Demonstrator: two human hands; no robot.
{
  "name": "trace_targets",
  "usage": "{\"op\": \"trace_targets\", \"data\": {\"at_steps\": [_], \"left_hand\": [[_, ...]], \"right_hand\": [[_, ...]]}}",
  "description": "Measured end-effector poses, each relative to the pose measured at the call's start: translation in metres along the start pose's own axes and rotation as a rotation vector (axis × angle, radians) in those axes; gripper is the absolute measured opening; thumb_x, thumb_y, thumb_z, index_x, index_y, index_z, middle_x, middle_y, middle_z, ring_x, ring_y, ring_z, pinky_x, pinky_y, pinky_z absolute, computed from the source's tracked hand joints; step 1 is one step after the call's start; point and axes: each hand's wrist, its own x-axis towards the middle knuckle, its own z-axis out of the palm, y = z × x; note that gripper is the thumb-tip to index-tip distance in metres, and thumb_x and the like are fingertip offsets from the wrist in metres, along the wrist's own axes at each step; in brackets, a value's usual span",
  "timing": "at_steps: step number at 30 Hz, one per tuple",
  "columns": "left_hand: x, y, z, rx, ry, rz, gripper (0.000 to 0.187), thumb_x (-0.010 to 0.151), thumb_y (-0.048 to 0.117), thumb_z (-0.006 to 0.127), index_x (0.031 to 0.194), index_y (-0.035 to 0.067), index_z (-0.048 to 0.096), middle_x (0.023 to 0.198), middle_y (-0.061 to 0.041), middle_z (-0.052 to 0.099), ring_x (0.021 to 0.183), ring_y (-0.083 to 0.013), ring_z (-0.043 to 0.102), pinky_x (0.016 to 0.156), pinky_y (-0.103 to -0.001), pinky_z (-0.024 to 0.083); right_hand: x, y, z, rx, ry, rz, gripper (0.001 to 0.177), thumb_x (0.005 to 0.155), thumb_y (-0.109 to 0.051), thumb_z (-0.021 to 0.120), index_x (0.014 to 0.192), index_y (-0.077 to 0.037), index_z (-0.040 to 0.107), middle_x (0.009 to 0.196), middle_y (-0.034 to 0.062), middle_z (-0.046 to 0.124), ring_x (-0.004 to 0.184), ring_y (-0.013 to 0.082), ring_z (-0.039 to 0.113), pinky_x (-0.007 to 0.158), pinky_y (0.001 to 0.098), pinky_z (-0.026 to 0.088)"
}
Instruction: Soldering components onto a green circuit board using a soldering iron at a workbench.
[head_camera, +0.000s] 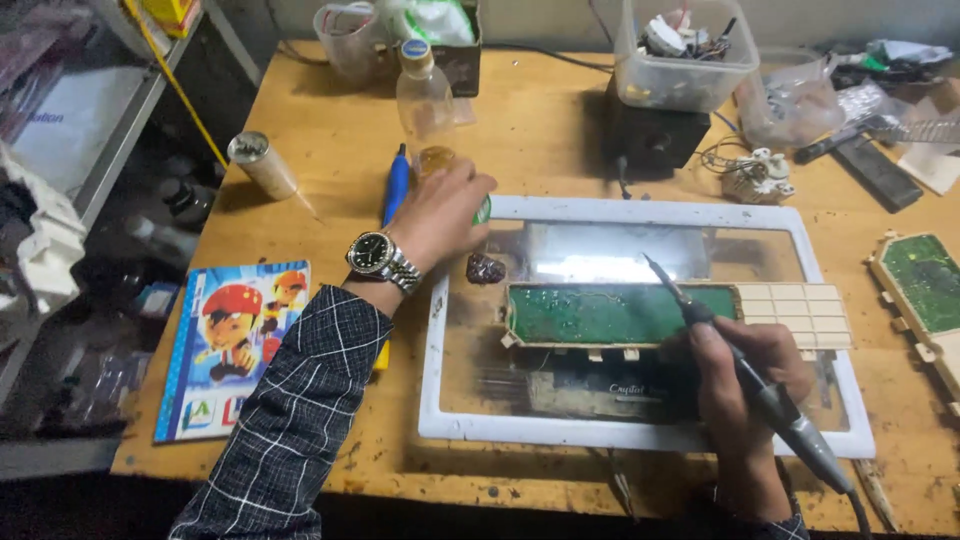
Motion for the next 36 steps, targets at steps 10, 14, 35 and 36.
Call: {"op": "trace_targets", "data": {"at_steps": [10, 14, 35, 36], "left_hand": [[-0.082, 0.054, -0.026, -0.189, 0.422, 0.590, 0.020, 0.085, -0.006, 0.066, 0.098, 0.009, 0.065, 0.076, -0.004, 0.059, 0.076, -0.0231, 0.051, 0.074, -0.035, 0.046], [-0.139, 0.064, 0.008, -0.030, 0.198, 0.627, 0.037, 0.086, 0.041, 0.076, 0.098, 0.007, 0.069, 0.108, -0.012, 0.066, 0.107, -0.0291, 0.054, 0.085, -0.042, 0.050], [-0.170, 0.102, 0.042, 0.681, -0.100, 0.631, 0.042, 0.106, 0.031, 0.050, 0.105, -0.004, 0.074, 0.100, -0.025, 0.074, 0.090, -0.0328, 0.067, 0.077, -0.041, 0.055], [-0.170, 0.106, 0.039, 0.748, -0.232, 0.652, 0.048, 0.110, 0.036, 0.052, 0.097, -0.003, 0.076, 0.091, -0.025, 0.077, 0.079, -0.0322, 0.070, 0.070, -0.041, 0.058]], "right_hand": [[0.001, 0.005, -0.003, -0.001, -0.011, -0.086, 0.011, 0.098, -0.002, 0.070, 0.101, -0.001, 0.060, 0.090, 0.0160, 0.070, 0.078, 0.0214, 0.073, 0.070, 0.0267, 0.059], [-0.003, 0.005, -0.007, -0.064, 0.003, -0.072, 0.012, 0.098, -0.007, 0.071, 0.101, -0.003, 0.060, 0.088, 0.0110, 0.068, 0.073, 0.0146, 0.067, 0.066, 0.0226, 0.053], [0.005, -0.084, 0.015, -0.050, -0.089, 0.287, 0.011, 0.100, -0.010, 0.061, 0.107, -0.004, 0.055, 0.099, 0.0177, 0.074, 0.095, 0.0206, 0.072, 0.098, 0.0257, 0.052], [0.005, -0.079, 0.013, -0.059, -0.117, 0.235, 0.012, 0.101, -0.010, 0.061, 0.107, -0.004, 0.053, 0.098, 0.0194, 0.074, 0.091, 0.0223, 0.074, 0.095, 0.0286, 0.055]]}}
